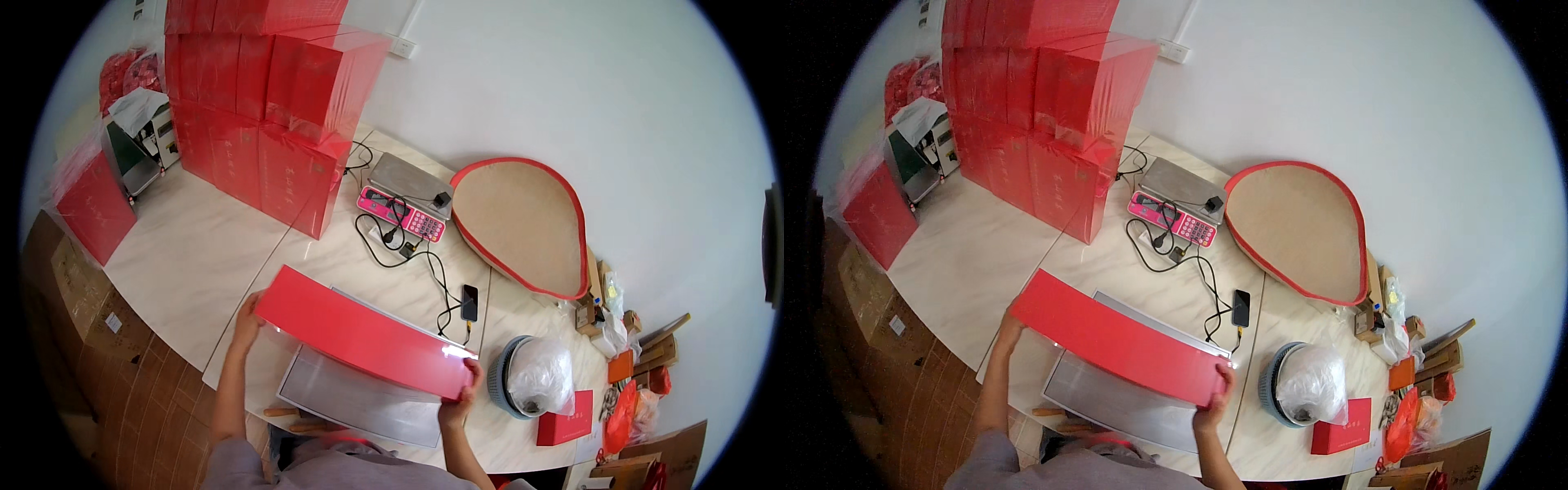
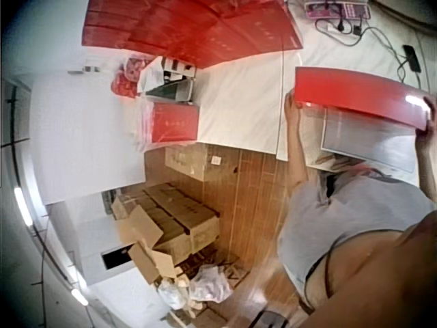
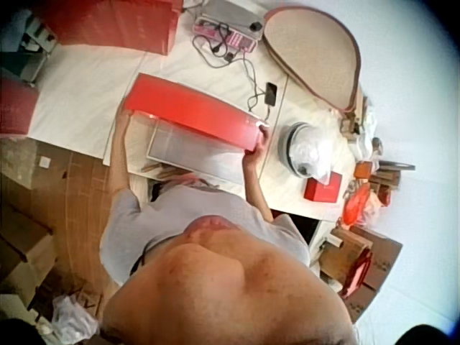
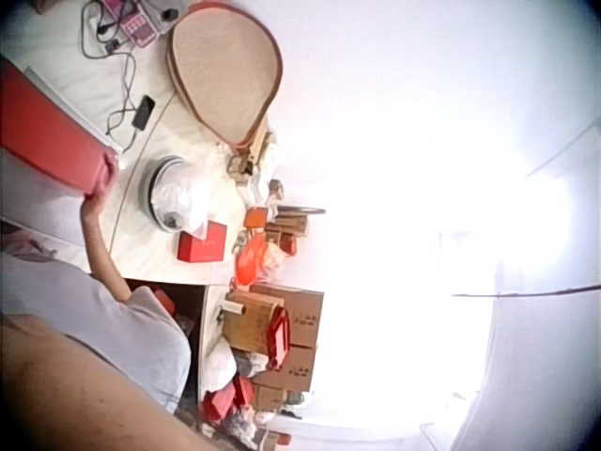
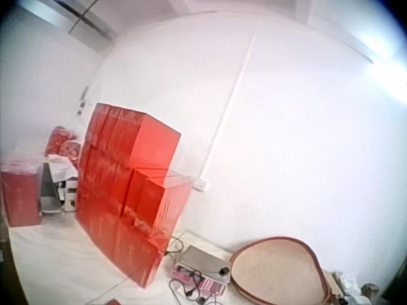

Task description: The person repeatedly picks up red rectangular boxes, wraps them in clear plastic bags, and stacks them on a table. The process involves folding the plastic around each box and placing the finished items into a growing pile.

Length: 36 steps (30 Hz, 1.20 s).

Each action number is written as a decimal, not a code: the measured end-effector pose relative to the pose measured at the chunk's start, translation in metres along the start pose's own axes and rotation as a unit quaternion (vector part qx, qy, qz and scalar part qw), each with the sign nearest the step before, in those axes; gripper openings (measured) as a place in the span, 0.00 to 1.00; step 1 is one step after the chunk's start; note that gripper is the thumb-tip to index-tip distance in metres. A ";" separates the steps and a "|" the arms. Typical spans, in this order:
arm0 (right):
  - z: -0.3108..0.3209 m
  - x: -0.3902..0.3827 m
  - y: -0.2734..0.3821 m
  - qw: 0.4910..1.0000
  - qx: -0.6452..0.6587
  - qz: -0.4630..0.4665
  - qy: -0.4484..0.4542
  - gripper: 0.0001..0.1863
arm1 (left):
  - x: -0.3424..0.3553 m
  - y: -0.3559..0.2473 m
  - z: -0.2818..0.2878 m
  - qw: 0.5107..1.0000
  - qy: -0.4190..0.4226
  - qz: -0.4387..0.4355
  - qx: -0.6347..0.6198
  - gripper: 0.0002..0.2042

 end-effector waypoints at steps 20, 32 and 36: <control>-0.070 0.019 0.019 0.895 -0.297 0.051 0.329 0.39 | -0.003 -0.043 0.105 0.966 -0.124 -0.021 -0.226 0.14; 0.032 0.012 -0.026 0.913 -0.134 -0.236 0.306 0.41 | -0.093 -0.241 -0.092 0.975 0.004 -0.206 -0.089 0.29; 0.047 0.004 -0.034 0.917 -0.146 -0.227 0.292 0.13 | -0.098 -0.244 -0.115 0.971 0.027 -0.227 -0.066 0.30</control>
Point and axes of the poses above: each hand's wrist, its own x-axis towards the middle knuckle, its own z-axis out of the back of the hand, y = z × x, the point moved 5 cm from there along x, towards the middle knuckle, and after that the axes turned 14 degrees about x, right-handed, at the moved point
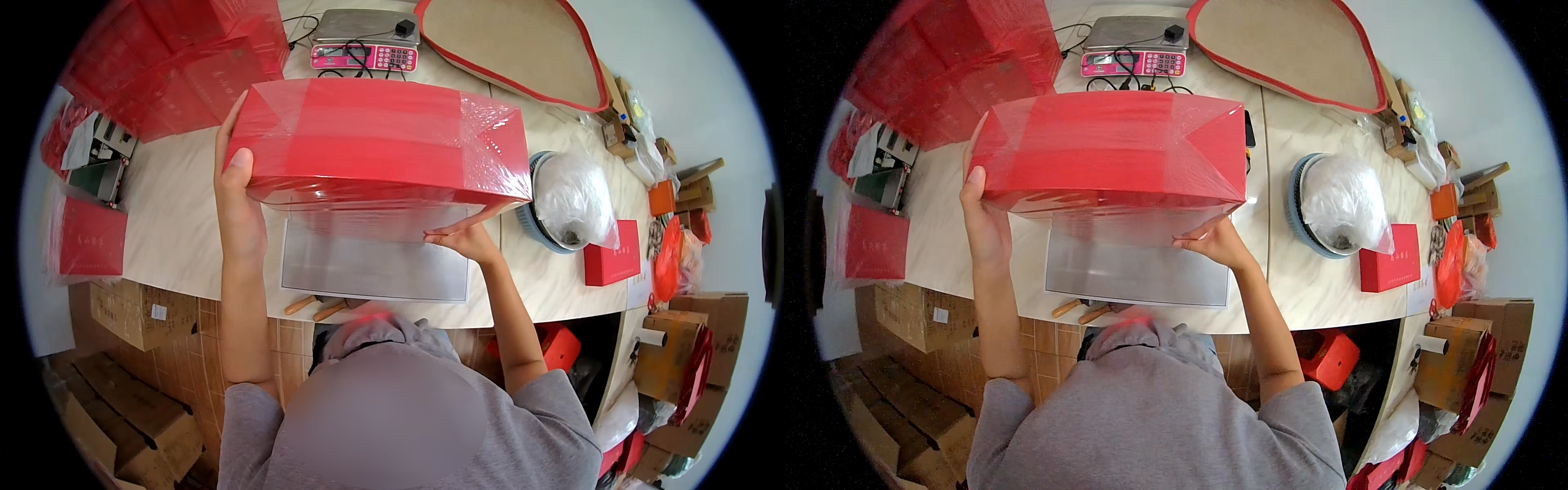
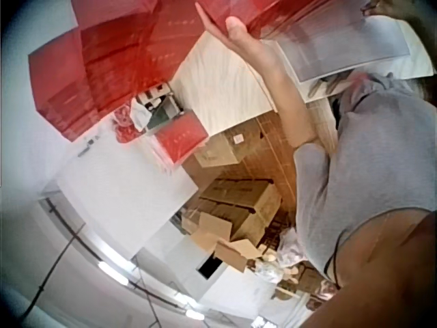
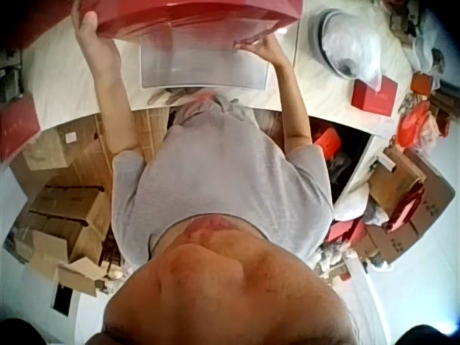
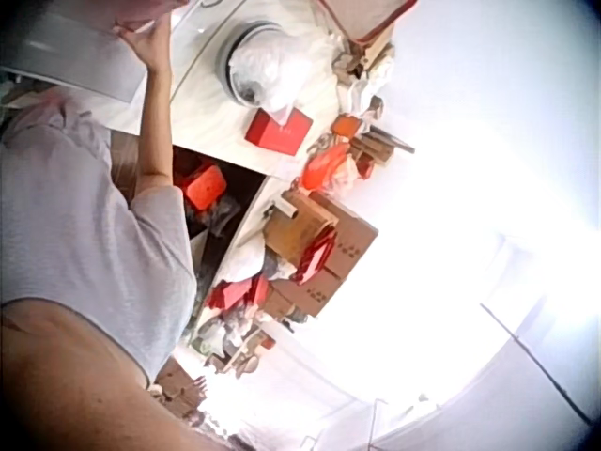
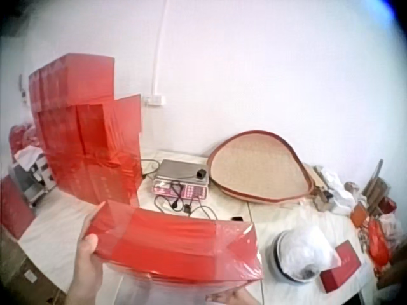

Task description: The person repeatedly picks up red rectangular boxes, wraps them in clear plastic bags, and stacks them on a table. The process involves folding the plastic around each box and placing the finished items into a growing pile.

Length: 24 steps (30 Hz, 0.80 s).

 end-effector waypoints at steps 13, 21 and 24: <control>0.011 -0.002 0.107 0.943 0.178 0.206 -0.190 0.51 | -0.010 0.009 -0.013 0.997 -0.047 0.036 -0.039 0.26; 0.005 0.013 0.171 0.915 0.094 0.302 -0.251 0.34 | -0.009 0.011 -0.012 0.998 -0.050 0.030 -0.034 0.26; 0.005 0.011 0.174 0.912 0.081 0.312 -0.255 0.33 | -0.008 0.046 0.011 0.995 -0.065 0.066 -0.048 0.26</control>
Point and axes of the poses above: each hand's wrist, its own x-axis towards the middle knuckle, its own z-axis out of the back of the hand, y = z × x, the point moved 5 cm from there along x, towards the middle knuckle, and after that the axes turned 14 degrees about x, right-handed, at the moved point
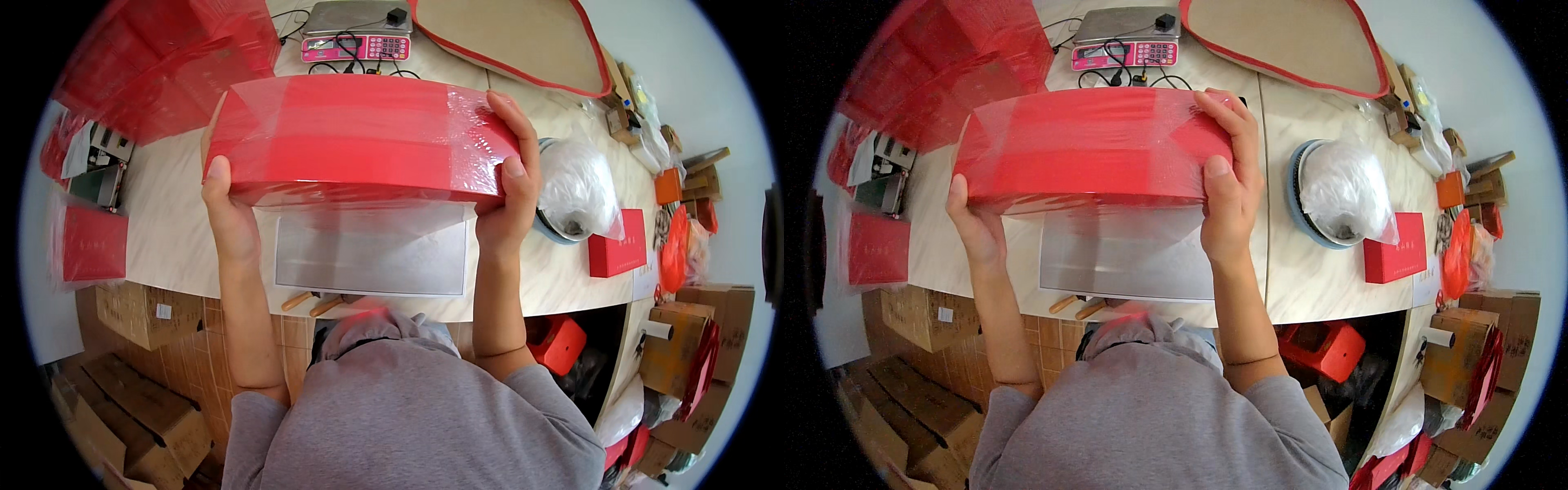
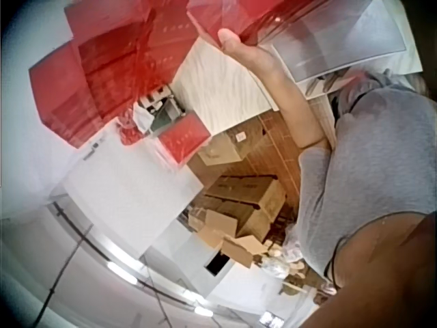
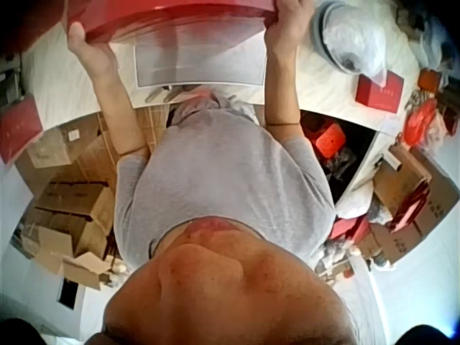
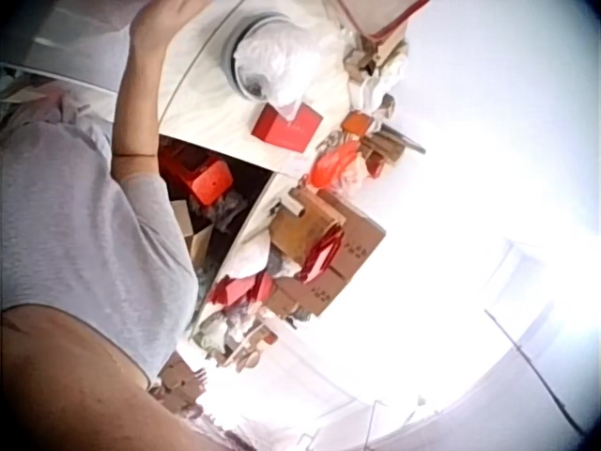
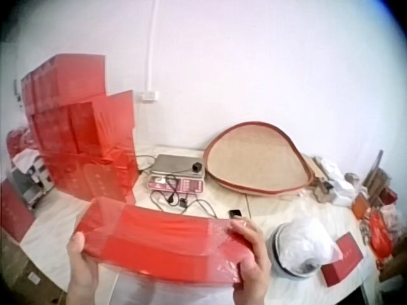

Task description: The person repeatedly picks up red rectangular boxes, wraps them in clear plastic bags, and stacks them on a table. The process involves folding the plastic around each box and placing the finished items into a growing pile.

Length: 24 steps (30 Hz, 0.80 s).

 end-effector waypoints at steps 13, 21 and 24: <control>0.003 0.002 -0.004 1.000 0.005 0.018 -0.016 0.31 | -0.005 -0.020 -0.023 0.999 -0.025 -0.023 0.029 0.28; 0.005 0.001 -0.006 1.000 0.009 0.025 -0.017 0.32 | -0.006 -0.019 -0.022 0.998 -0.043 -0.021 0.033 0.28; 0.005 0.001 -0.006 0.999 0.004 0.028 -0.018 0.32 | -0.005 -0.021 -0.024 0.998 -0.029 -0.037 0.031 0.28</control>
Point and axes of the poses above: each hand's wrist, its own x-axis towards the middle knuckle, its own z-axis out of the back of the hand, y = z × x, the point moved 5 cm from there along x, towards the middle knuckle, and after that the axes turned 14 degrees about x, right-handed, at the moved point
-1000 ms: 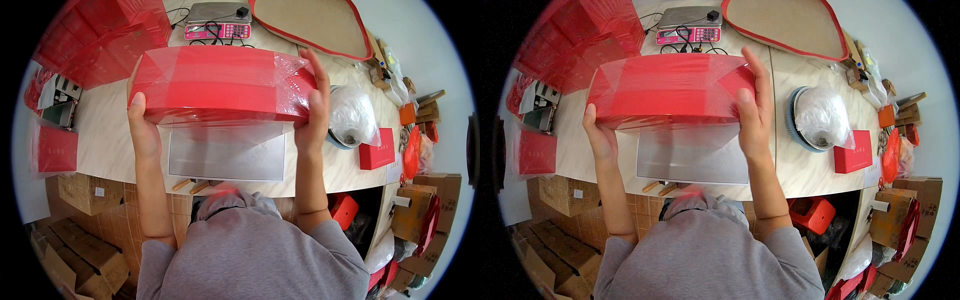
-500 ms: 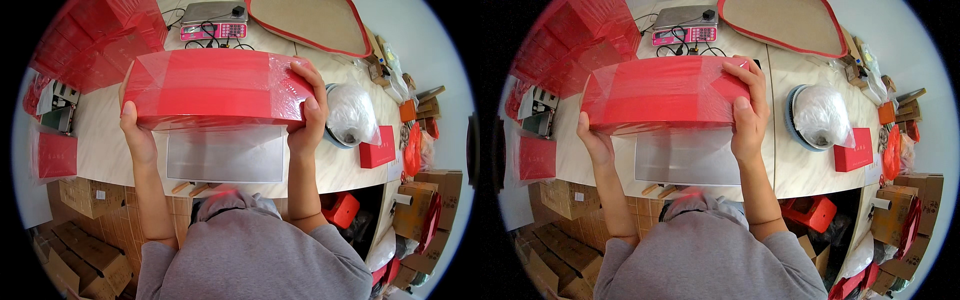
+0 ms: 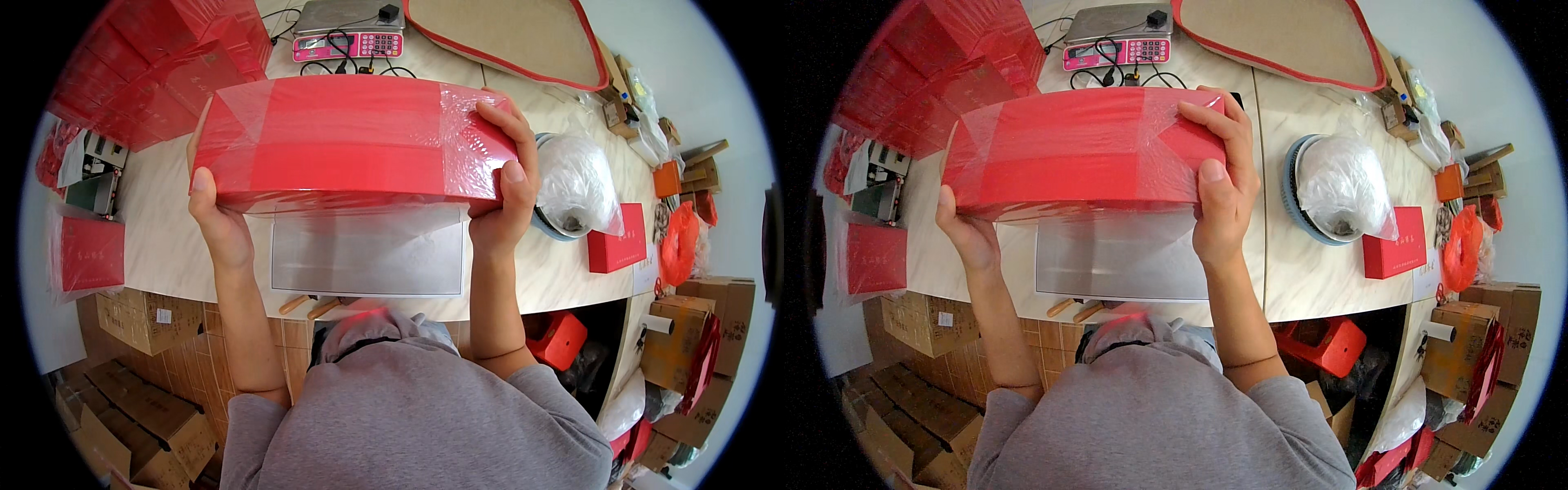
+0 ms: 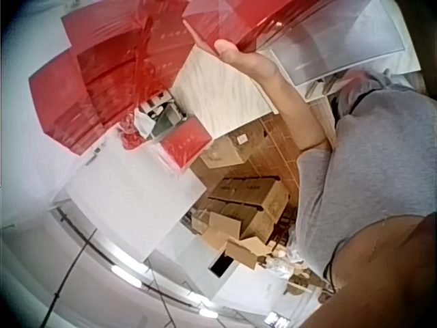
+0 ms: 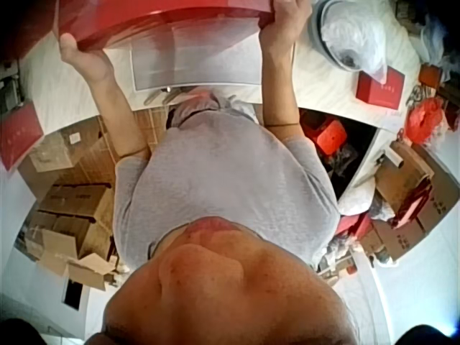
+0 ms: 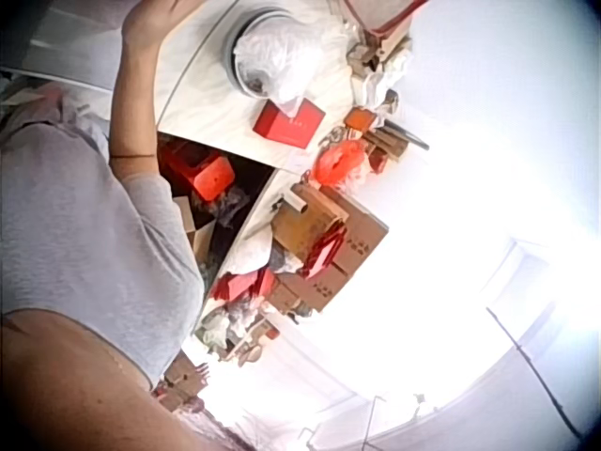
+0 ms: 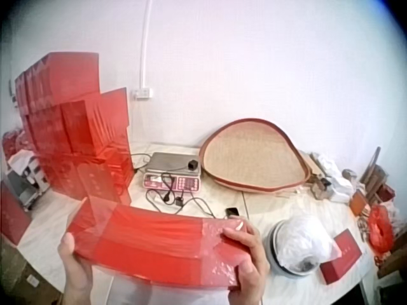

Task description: The person repeatedly picks up red rectangular boxes, wraps them in clear plastic bags, and stacks them on a table. The process involves folding the plastic around each box and placing the finished items into a growing pile.

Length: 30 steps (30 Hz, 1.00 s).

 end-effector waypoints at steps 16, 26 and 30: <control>-0.004 -0.005 0.000 1.000 0.006 -0.002 -0.008 0.31 | 0.000 0.006 0.010 1.000 0.001 -0.012 0.003 0.28; -0.010 -0.008 0.000 0.999 0.023 -0.029 -0.033 0.32 | -0.004 0.008 0.004 0.992 0.127 -0.018 -0.018 0.31; -0.008 -0.006 0.002 0.997 0.019 -0.073 -0.015 0.33 | -0.014 0.007 0.022 0.978 0.157 0.008 -0.134 0.29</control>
Point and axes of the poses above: each hand's wrist, its own x-axis towards the middle knuckle, its own z-axis out of the back of the hand, y = z × x, the point moved 5 cm from there along x, towards the middle knuckle, and after that the axes turned 14 degrees about x, right-handed, at the moved point
